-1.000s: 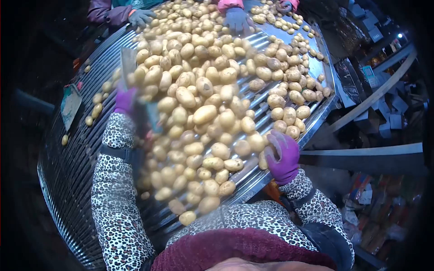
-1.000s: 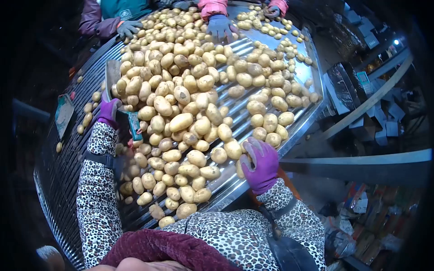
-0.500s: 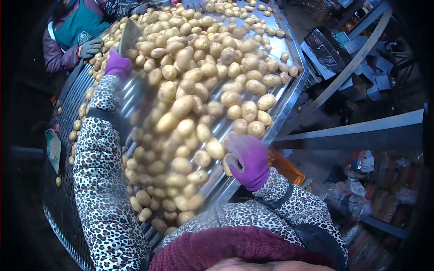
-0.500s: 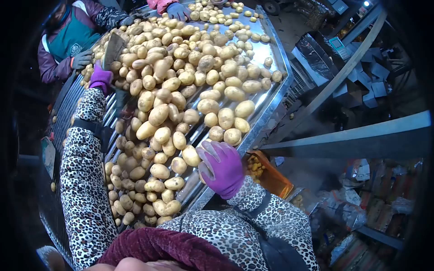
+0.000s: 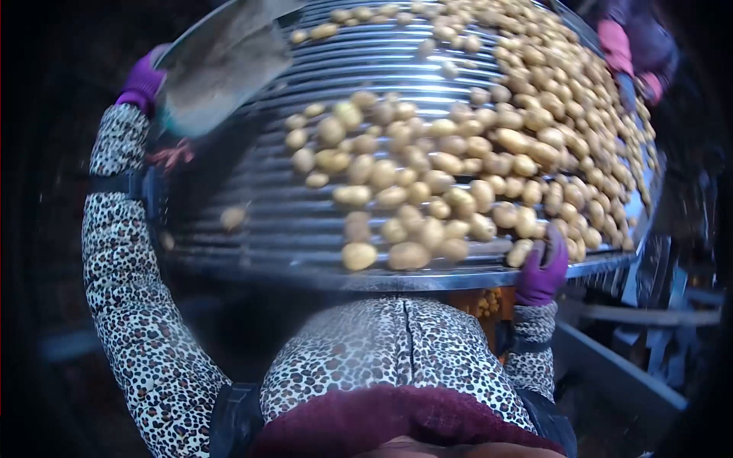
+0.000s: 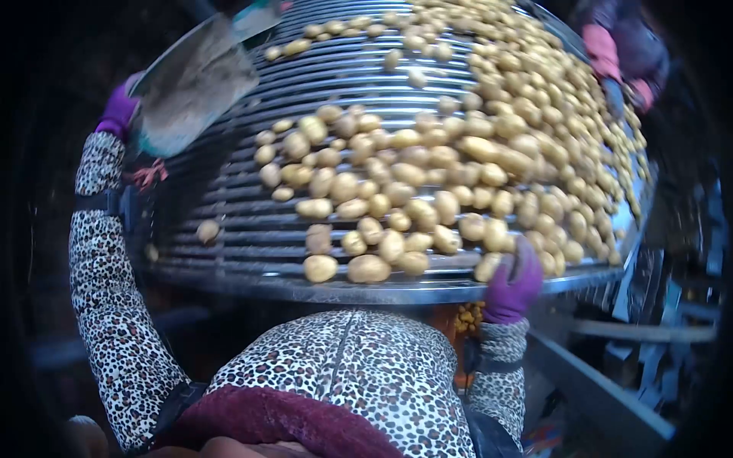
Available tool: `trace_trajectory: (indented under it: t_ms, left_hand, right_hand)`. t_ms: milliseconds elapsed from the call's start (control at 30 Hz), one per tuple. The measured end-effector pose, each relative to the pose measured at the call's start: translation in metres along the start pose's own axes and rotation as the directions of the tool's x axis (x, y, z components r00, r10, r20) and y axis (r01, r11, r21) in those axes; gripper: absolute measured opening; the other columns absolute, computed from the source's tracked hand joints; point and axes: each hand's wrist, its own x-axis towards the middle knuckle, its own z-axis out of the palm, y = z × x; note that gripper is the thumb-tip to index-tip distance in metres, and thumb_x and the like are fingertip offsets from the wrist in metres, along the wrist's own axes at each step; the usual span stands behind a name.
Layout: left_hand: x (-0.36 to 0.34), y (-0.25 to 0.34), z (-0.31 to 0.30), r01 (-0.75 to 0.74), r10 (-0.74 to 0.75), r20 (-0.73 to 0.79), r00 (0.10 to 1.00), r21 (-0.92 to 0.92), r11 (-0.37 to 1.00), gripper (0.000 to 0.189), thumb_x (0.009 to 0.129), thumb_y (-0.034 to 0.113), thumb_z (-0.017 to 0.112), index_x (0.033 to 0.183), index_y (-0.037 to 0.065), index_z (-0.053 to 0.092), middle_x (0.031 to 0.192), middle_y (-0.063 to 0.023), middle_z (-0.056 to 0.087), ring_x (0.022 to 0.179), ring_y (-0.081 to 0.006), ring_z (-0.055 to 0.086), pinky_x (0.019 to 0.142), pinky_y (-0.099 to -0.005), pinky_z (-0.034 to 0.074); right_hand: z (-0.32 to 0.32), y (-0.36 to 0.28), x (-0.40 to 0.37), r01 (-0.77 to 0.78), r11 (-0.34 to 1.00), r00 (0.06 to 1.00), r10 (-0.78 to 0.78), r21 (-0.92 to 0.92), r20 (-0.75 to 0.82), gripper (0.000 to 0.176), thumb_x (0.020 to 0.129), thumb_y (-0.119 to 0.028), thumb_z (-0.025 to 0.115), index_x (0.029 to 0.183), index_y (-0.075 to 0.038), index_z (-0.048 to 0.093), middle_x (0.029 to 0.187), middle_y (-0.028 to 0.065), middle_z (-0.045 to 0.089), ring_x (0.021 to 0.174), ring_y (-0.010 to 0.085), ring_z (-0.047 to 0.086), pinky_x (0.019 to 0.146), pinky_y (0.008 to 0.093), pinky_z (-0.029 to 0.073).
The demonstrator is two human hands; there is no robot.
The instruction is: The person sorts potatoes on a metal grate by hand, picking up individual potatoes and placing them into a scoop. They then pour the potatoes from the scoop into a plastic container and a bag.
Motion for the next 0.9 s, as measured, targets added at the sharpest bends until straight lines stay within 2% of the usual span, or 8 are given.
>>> trace_trajectory:
  t_ms: [167,200,267,400,500,567,800,900]
  left_hand:
    - [-0.228,-0.188,-0.095,0.408,-0.450,0.184,0.874,0.228,0.884,0.046,0.069,0.013,0.067,0.114,0.004,0.063,0.107,-0.0150,0.066,0.102,-0.0280,0.062,0.090,-0.0360,0.048]
    - [-0.171,-0.231,-0.003,0.328,-0.361,0.331,0.872,0.152,0.932,0.043,0.068,0.010,0.064,0.111,0.005,0.064,0.102,-0.0143,0.067,0.097,-0.0273,0.063,0.087,-0.0356,0.049]
    - [-0.190,-0.245,0.000,0.299,-0.329,0.358,0.874,0.138,0.944,0.041,0.068,0.006,0.061,0.109,0.006,0.064,0.096,-0.0136,0.067,0.093,-0.0266,0.064,0.084,-0.0352,0.049]
    - [-0.194,-0.158,-0.008,0.324,-0.475,0.546,0.690,0.354,0.878,0.047,0.063,0.009,0.065,0.110,0.005,0.064,0.097,-0.0122,0.068,0.093,-0.0242,0.063,0.084,-0.0362,0.050]
    - [-0.185,-0.158,0.039,0.319,-0.274,0.675,0.685,0.060,0.946,0.047,0.061,0.014,0.069,0.106,0.005,0.066,0.098,-0.0106,0.068,0.089,-0.0222,0.064,0.080,-0.0345,0.050]
    - [-0.161,-0.133,0.084,0.374,-0.289,0.797,0.530,0.086,0.924,0.046,0.062,0.014,0.071,0.106,0.004,0.065,0.096,-0.0108,0.068,0.087,-0.0217,0.064,0.079,-0.0342,0.050]
    - [-0.074,0.048,0.204,0.137,0.151,0.812,0.564,-0.272,0.953,0.049,0.071,0.017,0.072,0.116,0.004,0.060,0.105,-0.0167,0.065,0.097,-0.0297,0.061,0.084,-0.0411,0.049]
    - [-0.077,0.111,0.216,0.011,0.247,0.786,0.566,-0.306,0.952,0.051,0.082,0.020,0.065,0.128,0.002,0.051,0.106,-0.0112,0.063,0.096,-0.0171,0.059,0.085,-0.0310,0.048]
  right_hand:
    - [0.034,0.023,0.000,-0.011,0.993,1.000,0.008,0.115,0.030,0.035,0.087,-0.015,0.056,0.118,0.000,0.058,0.114,0.0187,0.062,0.105,0.0338,0.058,0.094,0.0427,0.044]
    - [0.008,0.037,0.014,-0.112,0.994,0.991,0.113,-0.018,0.068,0.035,0.087,-0.014,0.056,0.118,0.001,0.058,0.114,0.0191,0.062,0.106,0.0334,0.058,0.094,0.0420,0.045]
    - [0.006,0.038,0.015,-0.148,0.989,0.986,0.150,-0.028,0.071,0.035,0.087,-0.013,0.056,0.119,0.001,0.058,0.114,0.0196,0.061,0.107,0.0321,0.058,0.094,0.0406,0.045]
    - [0.006,0.041,0.018,-0.211,0.977,0.974,0.211,-0.013,0.082,0.035,0.087,-0.011,0.056,0.119,0.001,0.058,0.115,0.0197,0.061,0.107,0.0318,0.058,0.095,0.0404,0.044]
    - [0.005,0.044,0.021,-0.154,0.983,0.978,0.167,-0.101,0.127,0.033,0.086,-0.013,0.056,0.117,0.000,0.059,0.114,0.0201,0.061,0.106,0.0339,0.058,0.094,0.0415,0.044]
    - [0.005,0.052,0.019,-0.144,0.986,0.983,0.153,-0.090,0.100,0.033,0.085,-0.014,0.058,0.116,-0.001,0.059,0.113,0.0194,0.061,0.105,0.0350,0.058,0.093,0.0429,0.044]
    - [0.003,0.034,0.022,-0.052,0.993,0.998,0.057,-0.108,0.042,0.030,0.083,-0.013,0.059,0.112,-0.004,0.061,0.106,0.0180,0.064,0.101,0.0350,0.060,0.091,0.0435,0.045]
    - [-0.002,0.025,0.027,-0.045,0.994,0.998,0.048,-0.095,0.032,0.029,0.083,-0.011,0.060,0.110,-0.003,0.062,0.104,0.0166,0.065,0.097,0.0326,0.062,0.088,0.0410,0.047]
